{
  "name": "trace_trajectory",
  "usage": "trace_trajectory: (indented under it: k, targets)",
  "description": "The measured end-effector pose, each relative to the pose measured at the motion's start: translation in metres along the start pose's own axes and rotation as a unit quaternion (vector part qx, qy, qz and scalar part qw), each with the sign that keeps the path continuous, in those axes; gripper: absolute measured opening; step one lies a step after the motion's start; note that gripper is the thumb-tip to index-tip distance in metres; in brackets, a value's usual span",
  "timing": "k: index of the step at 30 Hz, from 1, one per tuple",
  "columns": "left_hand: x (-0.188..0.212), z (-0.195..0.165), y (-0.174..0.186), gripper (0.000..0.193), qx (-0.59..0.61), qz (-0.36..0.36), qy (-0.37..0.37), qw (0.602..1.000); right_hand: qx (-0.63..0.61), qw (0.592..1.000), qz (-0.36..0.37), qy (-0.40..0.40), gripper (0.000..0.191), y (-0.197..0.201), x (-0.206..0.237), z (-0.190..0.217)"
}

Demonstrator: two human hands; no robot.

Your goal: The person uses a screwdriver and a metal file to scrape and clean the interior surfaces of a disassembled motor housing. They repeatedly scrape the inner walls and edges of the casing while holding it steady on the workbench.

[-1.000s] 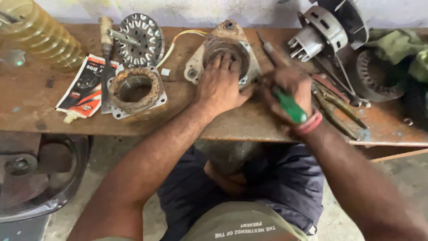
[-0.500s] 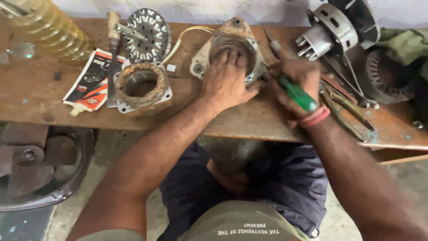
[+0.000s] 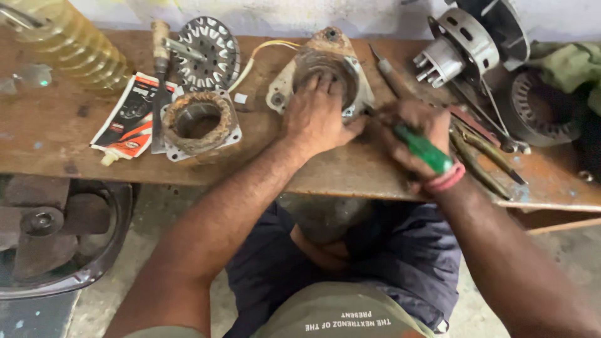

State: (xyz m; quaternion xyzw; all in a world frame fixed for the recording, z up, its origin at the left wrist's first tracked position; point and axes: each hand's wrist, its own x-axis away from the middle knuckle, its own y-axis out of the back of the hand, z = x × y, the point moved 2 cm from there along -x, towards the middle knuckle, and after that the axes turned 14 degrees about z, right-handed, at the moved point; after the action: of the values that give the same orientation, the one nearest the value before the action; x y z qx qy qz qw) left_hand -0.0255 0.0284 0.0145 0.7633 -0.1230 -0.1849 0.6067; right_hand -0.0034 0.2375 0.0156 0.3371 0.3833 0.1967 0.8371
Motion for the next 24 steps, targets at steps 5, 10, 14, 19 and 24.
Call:
trace_trajectory:
  k: [5, 10, 14, 19, 24]
  targets:
    - [-0.003, 0.001, -0.006, 0.092, -0.014, 0.014, -0.004, 1.0, 0.066, 0.997, -0.036, -0.009, 0.016, 0.005, -0.012, 0.016]
    - [-0.002, 0.009, -0.009, 0.091, 0.007, -0.029, -0.037, 0.999, -0.036, 0.978, -0.17, -0.117, 0.012, 0.022, 0.012, 0.035]
    - [-0.001, 0.016, -0.012, 0.084, 0.025, -0.025, -0.046, 0.998, 0.049, 0.97, -0.115, -0.207, 0.029, 0.072, 0.05, 0.028]
    - [-0.004, 0.018, -0.017, 0.083, 0.029, -0.031, -0.055, 0.998, 0.172, 0.941, 0.045, -0.287, 0.042, 0.125, 0.092, 0.016]
    - [-0.006, 0.019, -0.02, 0.085, 0.019, -0.019, -0.057, 0.998, 0.26, 0.917, 0.133, -0.272, 0.027, 0.127, 0.12, 0.001]
